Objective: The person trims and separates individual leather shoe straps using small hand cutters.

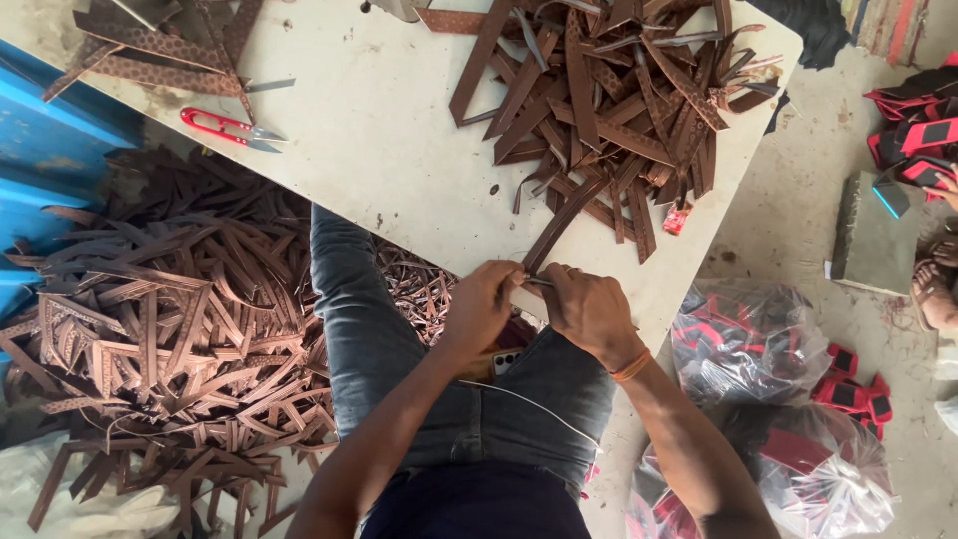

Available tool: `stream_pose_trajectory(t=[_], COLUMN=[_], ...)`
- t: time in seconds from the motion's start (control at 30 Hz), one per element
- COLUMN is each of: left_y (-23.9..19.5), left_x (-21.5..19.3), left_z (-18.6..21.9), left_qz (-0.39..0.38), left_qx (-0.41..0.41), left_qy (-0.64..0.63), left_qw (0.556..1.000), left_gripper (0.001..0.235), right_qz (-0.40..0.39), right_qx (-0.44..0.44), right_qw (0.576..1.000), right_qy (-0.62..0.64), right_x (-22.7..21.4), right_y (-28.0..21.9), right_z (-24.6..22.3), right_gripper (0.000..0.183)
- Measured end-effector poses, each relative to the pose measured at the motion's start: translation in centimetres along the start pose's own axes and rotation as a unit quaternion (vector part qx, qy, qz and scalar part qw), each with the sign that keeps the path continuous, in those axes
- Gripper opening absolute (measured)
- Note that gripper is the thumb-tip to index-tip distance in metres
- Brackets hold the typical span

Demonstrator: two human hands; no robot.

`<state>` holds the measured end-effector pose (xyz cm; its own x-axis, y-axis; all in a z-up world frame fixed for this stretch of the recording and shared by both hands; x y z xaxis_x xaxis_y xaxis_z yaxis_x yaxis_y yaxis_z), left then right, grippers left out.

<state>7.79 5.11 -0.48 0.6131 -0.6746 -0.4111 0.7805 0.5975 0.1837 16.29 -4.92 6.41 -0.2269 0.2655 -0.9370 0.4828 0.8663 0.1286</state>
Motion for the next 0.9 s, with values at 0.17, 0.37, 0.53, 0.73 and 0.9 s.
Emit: stream_pose_trajectory(t=[0.17, 0.37, 0.53, 0.73, 0.9], left_y=[0.1, 0.0, 0.2, -0.1, -0.3], left_x=[1.6, 1.1, 0.0, -0.6, -0.1], left_z=[-4.7, -3.0, -3.0, -0.7, -1.8], left_qz=[-0.048, -0.035, -0.031, -0.044, -0.032], left_qx=[-0.112, -0.099, -0.069, -0.039, -0.038], left_qy=[-0.157, -0.164, -0.065, -0.051, 0.01], left_qw=[0.98, 0.981, 0.995, 0.997, 0.999], left_gripper=[0.028, 0.032, 0.026, 0.019, 0.016], right_qz=[0.054, 0.06, 0.041, 0.037, 0.067], right_qx=[-0.022, 0.001, -0.004, 0.05, -0.006], right_qw=[0.998, 0.997, 0.999, 0.997, 0.993], right_qy=[0.038, 0.052, 0.022, 0.039, 0.096], right_x=[-1.1, -0.9, 0.5, 0.2, -1.3], right_y=[-0.2, -0.1, 0.2, -0.6, -0.8], right_z=[-0.3, 0.1, 0.1, 1.3, -0.2], right_gripper=[0.008, 0.018, 0.023, 0.022, 0.018])
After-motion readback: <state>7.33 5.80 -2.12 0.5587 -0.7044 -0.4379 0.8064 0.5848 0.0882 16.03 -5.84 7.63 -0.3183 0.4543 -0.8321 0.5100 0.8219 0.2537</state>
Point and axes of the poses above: each hand's wrist, its own y-axis towards the middle knuckle, its own x-axis out of the palm, z = x × y, the point moved 9 cm from there along y, towards the middle knuckle, and after that the axes turned 6 degrees about z, right-handed, at the moved point
